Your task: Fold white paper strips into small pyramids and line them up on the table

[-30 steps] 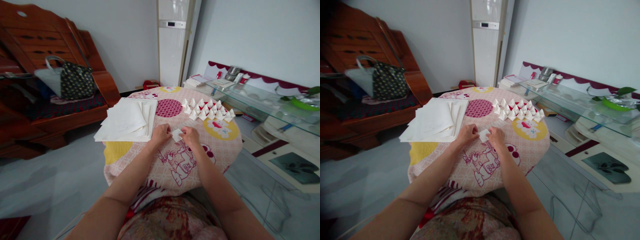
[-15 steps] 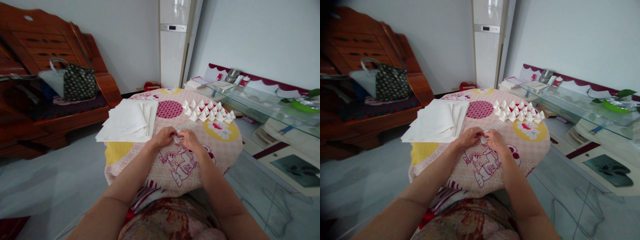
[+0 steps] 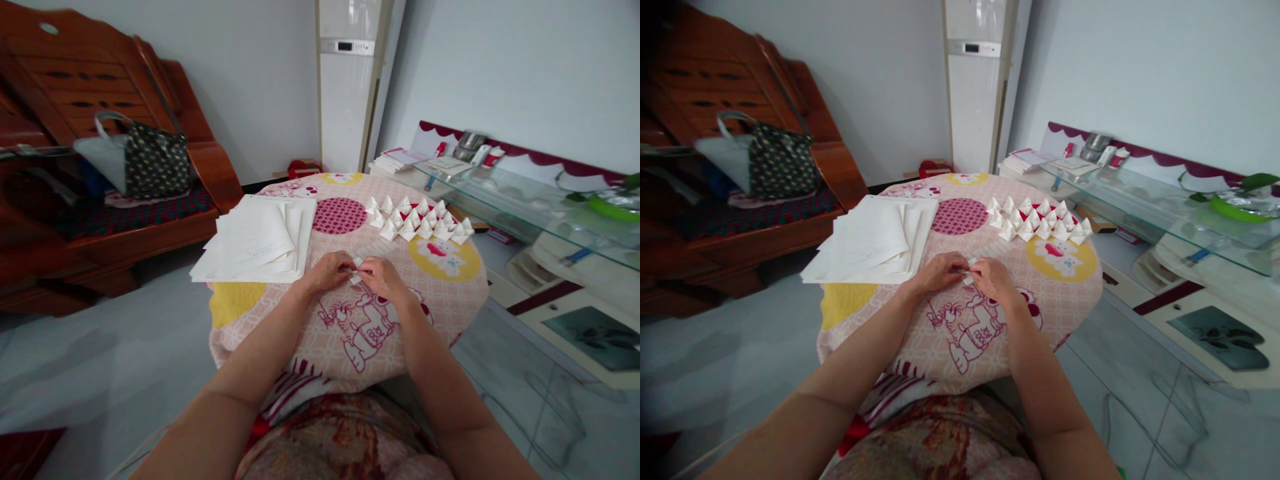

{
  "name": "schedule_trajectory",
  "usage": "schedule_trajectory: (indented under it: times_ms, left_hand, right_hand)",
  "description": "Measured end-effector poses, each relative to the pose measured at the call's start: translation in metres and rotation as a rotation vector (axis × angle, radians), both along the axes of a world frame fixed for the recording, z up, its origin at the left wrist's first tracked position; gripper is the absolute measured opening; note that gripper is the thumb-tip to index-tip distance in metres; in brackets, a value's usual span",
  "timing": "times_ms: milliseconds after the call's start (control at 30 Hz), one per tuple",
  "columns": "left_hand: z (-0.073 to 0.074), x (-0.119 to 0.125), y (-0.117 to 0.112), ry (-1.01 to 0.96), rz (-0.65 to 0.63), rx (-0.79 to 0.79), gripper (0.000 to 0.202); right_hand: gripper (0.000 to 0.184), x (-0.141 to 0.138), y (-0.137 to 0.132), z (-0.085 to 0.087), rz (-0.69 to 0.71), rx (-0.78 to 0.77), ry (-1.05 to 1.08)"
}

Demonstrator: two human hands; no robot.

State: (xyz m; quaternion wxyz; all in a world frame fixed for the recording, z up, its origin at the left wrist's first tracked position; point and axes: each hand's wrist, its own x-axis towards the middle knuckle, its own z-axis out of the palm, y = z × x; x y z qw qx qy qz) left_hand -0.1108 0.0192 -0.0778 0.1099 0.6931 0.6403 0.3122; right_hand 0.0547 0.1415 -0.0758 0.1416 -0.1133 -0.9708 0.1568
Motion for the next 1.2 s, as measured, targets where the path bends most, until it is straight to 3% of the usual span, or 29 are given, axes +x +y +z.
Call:
schedule_trajectory:
  times_ms: [167,300,433,567,667,767,933,1200]
  left_hand:
    - [0.0,0.003,0.005,0.131,0.04,-0.013,0.017]
    - [0.006,0.005,0.009,0.26,0.161,-0.117,0.018]
    - [0.015,0.003,0.013,0.263,0.22,-0.182,0.018]
    - [0.022,-0.009,0.017,0.104,0.166,-0.252,0.016]
    - [0.027,-0.019,0.022,-0.014,0.113,-0.314,0.016]
    - [0.028,-0.026,0.026,-0.059,0.093,-0.351,0.016]
    - [0.023,-0.028,0.025,-0.128,0.078,-0.353,0.02]
    - [0.018,-0.016,0.016,-0.089,0.232,-0.361,0.02]
  right_hand:
    - [0.021,-0.003,-0.008,0.005,-0.109,0.118,-0.081]
    - [0.027,-0.009,-0.004,0.015,-0.115,0.148,-0.164]
    - [0.021,-0.012,0.011,0.023,-0.026,-0.029,-0.169]
    - [0.015,-0.014,0.024,0.029,-0.042,-0.297,-0.198]
    - [0.018,-0.015,0.031,0.03,-0.031,-0.405,-0.239]
    - [0.016,-0.015,0.038,0.028,0.0,-0.454,-0.259]
    - [0.018,-0.011,0.045,0.02,-0.076,-0.507,-0.262]
    - [0.017,-0.006,0.044,0.013,-0.115,-0.492,-0.247]
